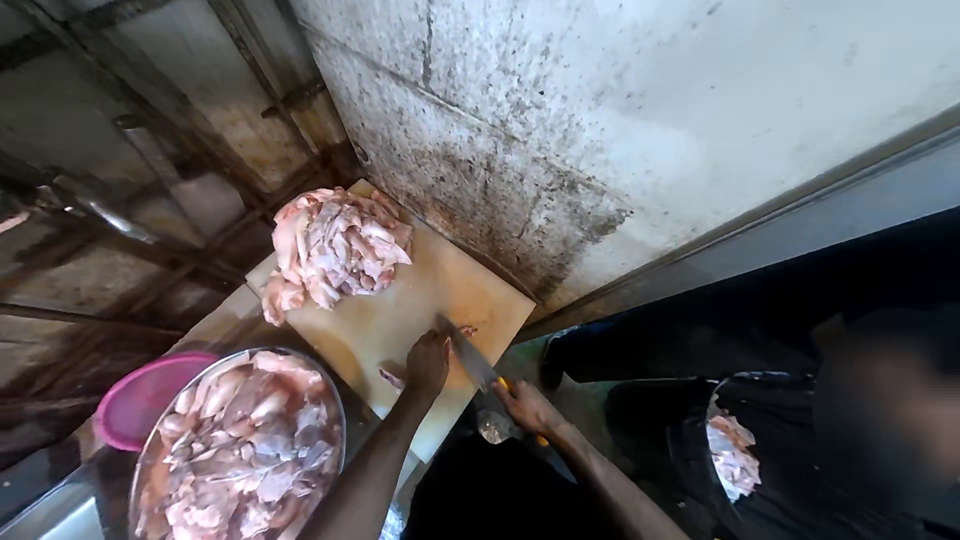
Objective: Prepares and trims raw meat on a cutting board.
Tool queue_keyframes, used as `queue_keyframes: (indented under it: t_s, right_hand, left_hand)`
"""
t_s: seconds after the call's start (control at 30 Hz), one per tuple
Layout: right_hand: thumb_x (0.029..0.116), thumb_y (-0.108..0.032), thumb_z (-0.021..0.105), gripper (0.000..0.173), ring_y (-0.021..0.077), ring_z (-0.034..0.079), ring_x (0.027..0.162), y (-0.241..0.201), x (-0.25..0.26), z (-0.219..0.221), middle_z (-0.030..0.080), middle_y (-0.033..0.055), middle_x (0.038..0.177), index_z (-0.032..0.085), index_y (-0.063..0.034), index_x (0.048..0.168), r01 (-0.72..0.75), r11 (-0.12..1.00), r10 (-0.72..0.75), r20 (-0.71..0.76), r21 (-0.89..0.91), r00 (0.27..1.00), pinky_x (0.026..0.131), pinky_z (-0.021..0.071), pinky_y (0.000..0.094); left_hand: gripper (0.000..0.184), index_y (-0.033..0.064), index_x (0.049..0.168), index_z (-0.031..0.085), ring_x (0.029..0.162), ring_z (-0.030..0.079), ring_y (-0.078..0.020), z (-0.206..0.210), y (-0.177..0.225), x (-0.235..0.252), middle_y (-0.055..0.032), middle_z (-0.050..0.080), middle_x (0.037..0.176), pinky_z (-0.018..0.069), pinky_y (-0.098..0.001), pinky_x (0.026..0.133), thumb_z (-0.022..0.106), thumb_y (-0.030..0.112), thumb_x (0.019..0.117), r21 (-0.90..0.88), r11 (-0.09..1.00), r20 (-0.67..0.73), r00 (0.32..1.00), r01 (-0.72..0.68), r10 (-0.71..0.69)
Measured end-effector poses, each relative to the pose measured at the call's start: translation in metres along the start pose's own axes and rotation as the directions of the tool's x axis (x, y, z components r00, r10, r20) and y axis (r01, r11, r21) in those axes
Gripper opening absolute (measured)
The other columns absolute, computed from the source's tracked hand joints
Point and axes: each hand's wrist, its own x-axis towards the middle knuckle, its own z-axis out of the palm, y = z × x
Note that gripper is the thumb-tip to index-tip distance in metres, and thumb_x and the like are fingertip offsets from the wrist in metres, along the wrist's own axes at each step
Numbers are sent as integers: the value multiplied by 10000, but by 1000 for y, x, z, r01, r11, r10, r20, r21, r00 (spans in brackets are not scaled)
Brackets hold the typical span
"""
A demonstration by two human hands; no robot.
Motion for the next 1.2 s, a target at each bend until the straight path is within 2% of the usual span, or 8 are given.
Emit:
queue_keyframes:
  t_s: [0.1,0.3,0.5,0.83,0.93,1.03,1.1,1.2]
  right_hand:
    - [1063,-581,368,566,283,663,769,-18,6,-2,647,127,891,635,-93,1161,-4,999,4,-6,-36,1000,733,552,511]
    - [1061,-572,377,576,315,674,811,26,-18,11,657,155,888,642,-64,1117,17,998,-14,36,-59,999,769,547,545]
    - [1051,-616,355,602,237,616,616,-8,3,18,606,96,772,633,-81,1057,-9,997,4,71,74,997,611,539,458]
    - [1038,-629,393,582,204,579,555,33,-26,25,584,66,709,632,-99,1031,-23,981,-13,178,195,984,561,521,423]
    - [1029,-637,413,599,262,635,667,38,-40,7,629,109,783,657,-90,1032,-24,998,16,135,55,991,656,540,497]
    - [1025,-621,445,600,325,671,812,56,-58,-5,658,157,865,670,-65,1041,-1,999,4,71,-48,997,762,540,568]
    - [1017,-617,463,589,331,671,841,65,-68,-9,659,158,874,669,-66,1028,-3,998,5,33,-67,999,776,536,574]
    - [1011,-627,467,592,328,674,849,74,-78,-11,663,154,880,665,-70,1040,-30,999,30,-18,-35,999,795,542,570]
  left_hand:
    - [290,85,1173,737,1066,700,-273,-2,-1,1,-118,709,1139,576,-449,937,518,241,1062,-11,1000,-13,1000,15,-15]
    - [282,91,1157,742,1046,700,-291,1,5,0,-126,713,1097,577,-462,922,538,256,1053,20,1000,-29,1000,10,-10]
    - [259,80,1106,756,993,714,-281,1,-3,0,-126,721,1066,588,-466,902,562,241,1050,0,999,-89,996,-33,32]
    - [230,62,1119,744,987,705,-268,-10,-6,2,-120,718,1056,577,-470,930,601,216,1025,-82,997,-42,999,-3,-1]
    - [192,54,1134,722,950,712,-251,-28,-19,6,-128,717,1059,595,-470,903,654,168,996,-219,974,-44,996,63,-74]
    - [226,69,1183,712,912,705,-230,-32,-27,5,-128,676,1139,617,-452,844,671,113,965,-268,963,-48,999,-30,18]
    - [253,124,1220,715,1007,692,-209,-28,-21,3,-92,666,1202,605,-440,897,679,184,976,-193,972,33,989,-136,145]
    - [300,206,1281,709,1249,614,-233,-16,-8,2,-68,624,1365,555,-453,1007,587,307,1027,120,951,176,948,-286,263]
